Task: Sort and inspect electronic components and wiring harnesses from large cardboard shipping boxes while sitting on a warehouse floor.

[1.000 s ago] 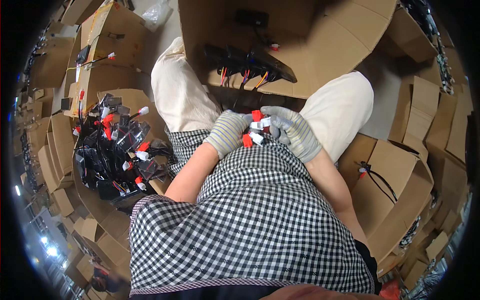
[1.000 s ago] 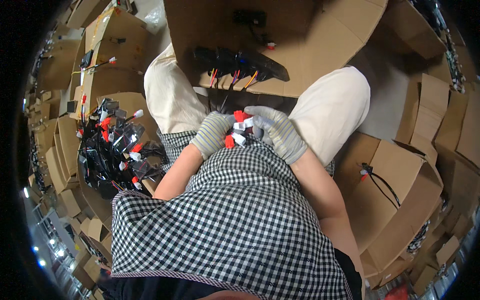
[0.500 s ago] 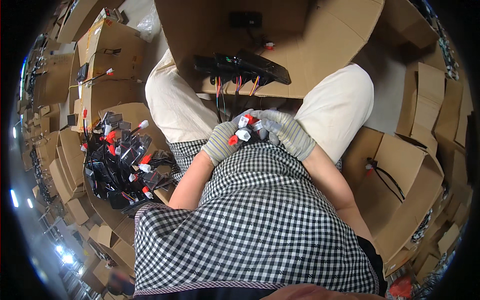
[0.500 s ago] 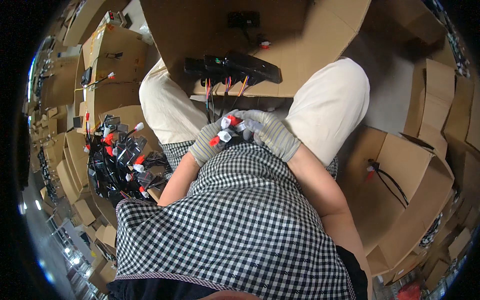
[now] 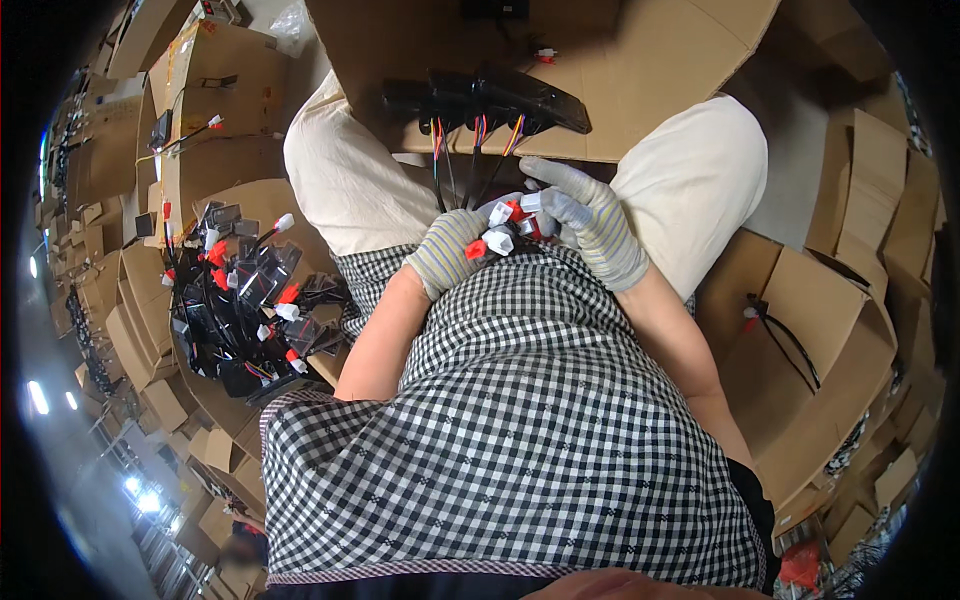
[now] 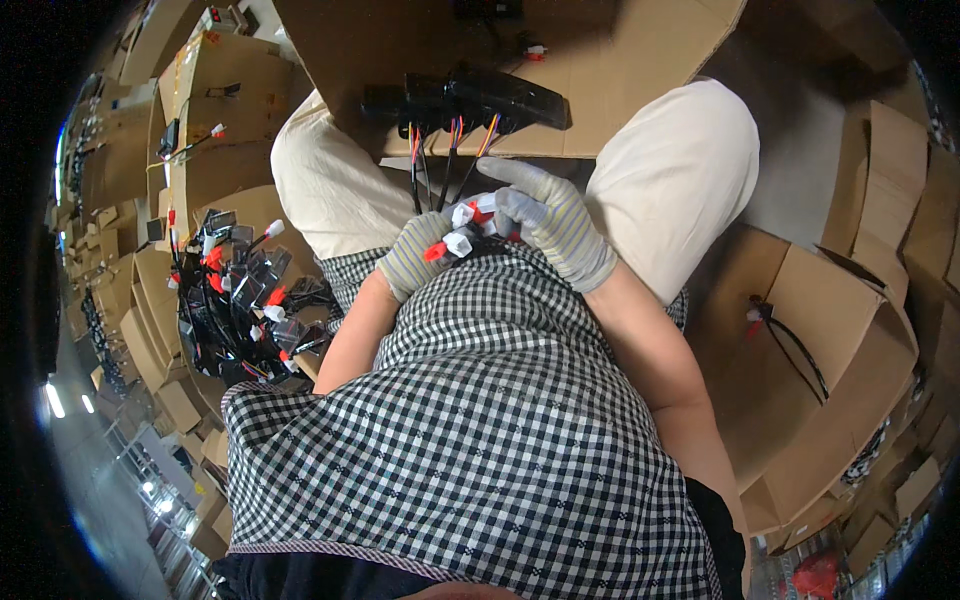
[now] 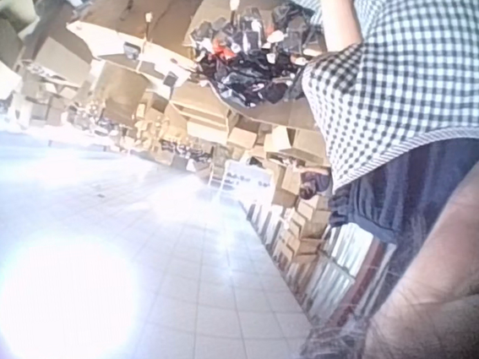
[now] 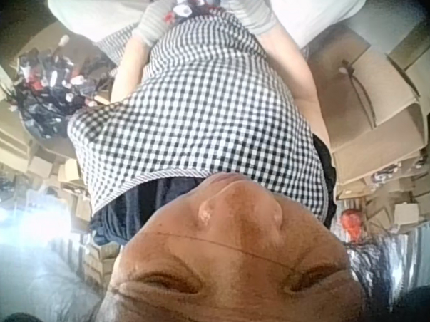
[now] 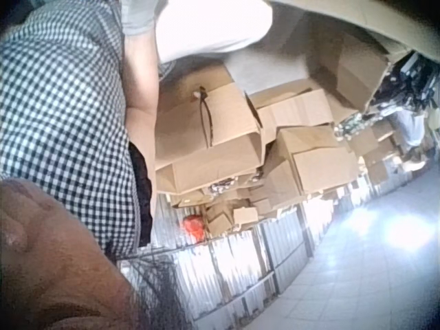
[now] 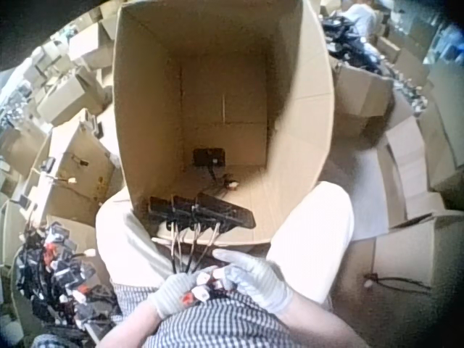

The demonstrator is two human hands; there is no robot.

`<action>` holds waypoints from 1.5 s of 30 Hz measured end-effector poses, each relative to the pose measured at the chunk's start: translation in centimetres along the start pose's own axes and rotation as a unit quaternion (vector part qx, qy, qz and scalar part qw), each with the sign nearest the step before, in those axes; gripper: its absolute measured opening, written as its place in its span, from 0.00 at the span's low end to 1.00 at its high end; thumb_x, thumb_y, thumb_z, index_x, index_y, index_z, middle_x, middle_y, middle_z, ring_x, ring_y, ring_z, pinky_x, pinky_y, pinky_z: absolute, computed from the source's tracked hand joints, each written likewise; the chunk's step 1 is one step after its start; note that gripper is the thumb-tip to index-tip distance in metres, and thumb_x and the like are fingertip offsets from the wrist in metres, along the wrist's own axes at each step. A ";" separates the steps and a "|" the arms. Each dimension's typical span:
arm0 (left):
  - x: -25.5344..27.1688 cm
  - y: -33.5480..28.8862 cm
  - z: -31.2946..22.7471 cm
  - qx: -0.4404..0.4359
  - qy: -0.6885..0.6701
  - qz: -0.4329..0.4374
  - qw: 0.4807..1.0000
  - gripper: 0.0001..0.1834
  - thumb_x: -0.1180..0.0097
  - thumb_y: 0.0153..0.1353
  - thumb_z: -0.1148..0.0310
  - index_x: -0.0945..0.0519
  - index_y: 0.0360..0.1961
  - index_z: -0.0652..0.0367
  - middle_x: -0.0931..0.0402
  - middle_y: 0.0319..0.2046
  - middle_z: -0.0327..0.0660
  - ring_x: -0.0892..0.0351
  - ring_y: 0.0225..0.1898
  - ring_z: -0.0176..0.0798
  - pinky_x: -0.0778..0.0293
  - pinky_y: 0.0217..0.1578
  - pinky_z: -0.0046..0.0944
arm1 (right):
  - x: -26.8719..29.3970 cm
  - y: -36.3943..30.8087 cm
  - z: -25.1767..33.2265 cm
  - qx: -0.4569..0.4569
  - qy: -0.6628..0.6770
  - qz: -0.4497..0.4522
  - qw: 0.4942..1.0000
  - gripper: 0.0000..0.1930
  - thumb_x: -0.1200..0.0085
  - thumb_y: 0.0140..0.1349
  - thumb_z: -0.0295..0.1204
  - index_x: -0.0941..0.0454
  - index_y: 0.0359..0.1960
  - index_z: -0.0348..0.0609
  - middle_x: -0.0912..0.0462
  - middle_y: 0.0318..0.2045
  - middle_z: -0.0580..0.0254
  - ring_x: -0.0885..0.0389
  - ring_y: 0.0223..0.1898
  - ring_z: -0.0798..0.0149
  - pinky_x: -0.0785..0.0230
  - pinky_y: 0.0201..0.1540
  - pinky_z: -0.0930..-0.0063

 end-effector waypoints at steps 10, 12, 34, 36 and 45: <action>0.0 0.1 -1.6 -0.110 0.045 0.056 0.991 0.12 0.50 0.54 0.64 0.23 0.33 0.60 0.23 0.24 0.52 0.23 0.31 0.55 0.29 0.32 0.46 | -0.2 0.5 -0.7 -0.091 -0.112 0.149 0.978 0.25 0.47 0.61 0.42 0.28 0.53 0.35 0.20 0.38 0.61 0.25 0.33 0.75 0.32 0.34 0.83; 0.2 0.1 -1.8 -0.115 0.034 0.053 0.991 0.12 0.51 0.55 0.63 0.23 0.33 0.61 0.23 0.25 0.52 0.22 0.30 0.55 0.28 0.32 0.46 | 0.3 0.7 -1.1 -0.095 -0.138 0.150 0.974 0.28 0.47 0.60 0.45 0.29 0.53 0.34 0.20 0.40 0.59 0.24 0.34 0.74 0.31 0.35 0.83; 0.8 0.2 -1.4 -0.050 -0.078 -0.005 0.996 0.25 0.45 0.51 0.63 0.27 0.53 0.55 0.22 0.30 0.55 0.22 0.32 0.57 0.27 0.34 0.49 | 0.7 1.3 -0.5 -0.074 -0.239 0.174 0.952 0.22 0.52 0.65 0.39 0.31 0.58 0.44 0.18 0.30 0.65 0.26 0.26 0.76 0.33 0.29 0.82; 0.5 0.0 -1.1 -0.055 -0.070 0.005 0.996 0.22 0.46 0.53 0.63 0.25 0.50 0.56 0.22 0.30 0.54 0.22 0.32 0.57 0.28 0.34 0.47 | 0.8 1.3 -1.0 -0.092 -0.231 0.166 0.954 0.21 0.52 0.65 0.38 0.30 0.57 0.43 0.18 0.29 0.64 0.25 0.26 0.75 0.32 0.29 0.81; 0.2 0.0 -0.8 -0.073 -0.104 -0.026 0.992 0.21 0.45 0.51 0.58 0.21 0.45 0.55 0.22 0.27 0.52 0.22 0.30 0.56 0.28 0.31 0.48 | 0.6 1.5 -2.1 0.035 -0.429 0.167 0.887 0.21 0.52 0.59 0.23 0.29 0.56 0.48 0.23 0.22 0.59 0.24 0.25 0.66 0.30 0.32 0.72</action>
Point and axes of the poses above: each hand's wrist, its own y-axis towards the middle knuckle, its own x-axis out of the back of the hand, z = x × y, the point moved 5 cm from there along y, towards the middle knuckle
